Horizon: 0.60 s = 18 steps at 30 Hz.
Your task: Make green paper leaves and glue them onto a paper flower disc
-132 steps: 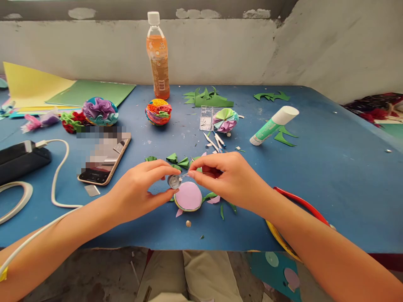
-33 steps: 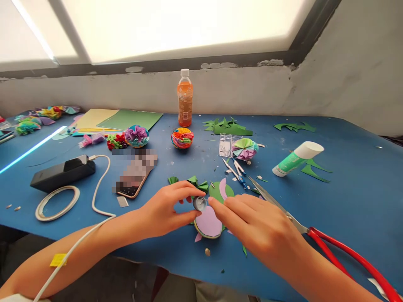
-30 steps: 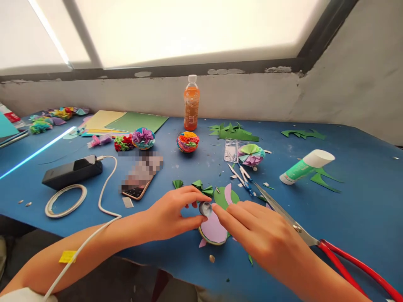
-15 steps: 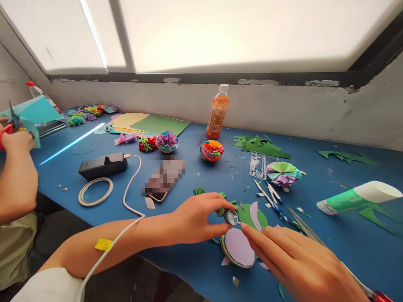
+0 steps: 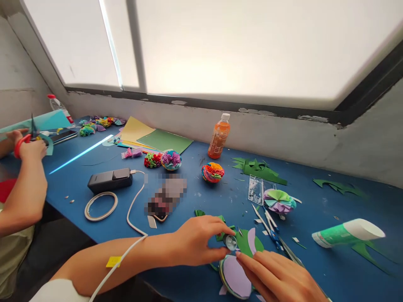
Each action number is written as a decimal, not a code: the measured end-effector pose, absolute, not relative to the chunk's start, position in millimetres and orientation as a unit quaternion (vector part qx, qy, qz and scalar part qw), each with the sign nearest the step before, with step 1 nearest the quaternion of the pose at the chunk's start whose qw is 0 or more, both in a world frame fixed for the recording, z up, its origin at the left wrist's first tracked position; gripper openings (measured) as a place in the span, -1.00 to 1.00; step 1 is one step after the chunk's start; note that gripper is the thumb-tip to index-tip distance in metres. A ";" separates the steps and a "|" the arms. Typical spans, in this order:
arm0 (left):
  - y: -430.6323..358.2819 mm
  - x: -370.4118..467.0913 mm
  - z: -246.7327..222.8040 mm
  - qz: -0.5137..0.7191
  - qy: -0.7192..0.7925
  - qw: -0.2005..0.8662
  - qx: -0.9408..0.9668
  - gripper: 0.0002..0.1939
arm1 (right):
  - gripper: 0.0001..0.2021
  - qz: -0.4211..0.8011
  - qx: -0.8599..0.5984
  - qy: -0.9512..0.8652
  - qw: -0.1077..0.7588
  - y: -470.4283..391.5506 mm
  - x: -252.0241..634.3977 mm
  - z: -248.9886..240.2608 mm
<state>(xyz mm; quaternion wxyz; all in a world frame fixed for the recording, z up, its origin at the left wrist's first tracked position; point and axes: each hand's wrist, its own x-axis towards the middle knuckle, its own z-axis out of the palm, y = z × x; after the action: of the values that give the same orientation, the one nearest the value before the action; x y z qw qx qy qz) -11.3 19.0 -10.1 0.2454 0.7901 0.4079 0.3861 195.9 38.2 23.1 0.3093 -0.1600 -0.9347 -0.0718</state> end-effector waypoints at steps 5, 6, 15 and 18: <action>26.2 -17.3 -6.6 0.414 0.452 0.247 0.750 -0.66 | -0.84 -0.008 -0.213 -0.919 0.333 48.0 201.7 19.3; 28.9 -19.2 -5.3 0.413 0.475 0.245 0.738 -0.66 | -0.85 0.002 -0.226 -0.915 0.333 50.5 203.1 19.7; 56.7 -43.4 -9.0 0.329 0.614 0.165 0.698 -0.71 | -0.72 0.135 -0.376 -0.879 0.262 74.8 212.5 7.7; 61.4 -49.6 -13.6 0.324 0.627 0.150 0.693 -0.71 | -0.70 0.150 -0.390 -0.877 0.237 82.0 214.8 6.0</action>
<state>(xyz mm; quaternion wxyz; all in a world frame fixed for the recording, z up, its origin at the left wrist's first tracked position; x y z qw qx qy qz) -49.6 61.4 -13.6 0.1501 0.6925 0.6266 0.3244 214.8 82.0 6.0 0.2367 -0.3896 -0.8774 0.1496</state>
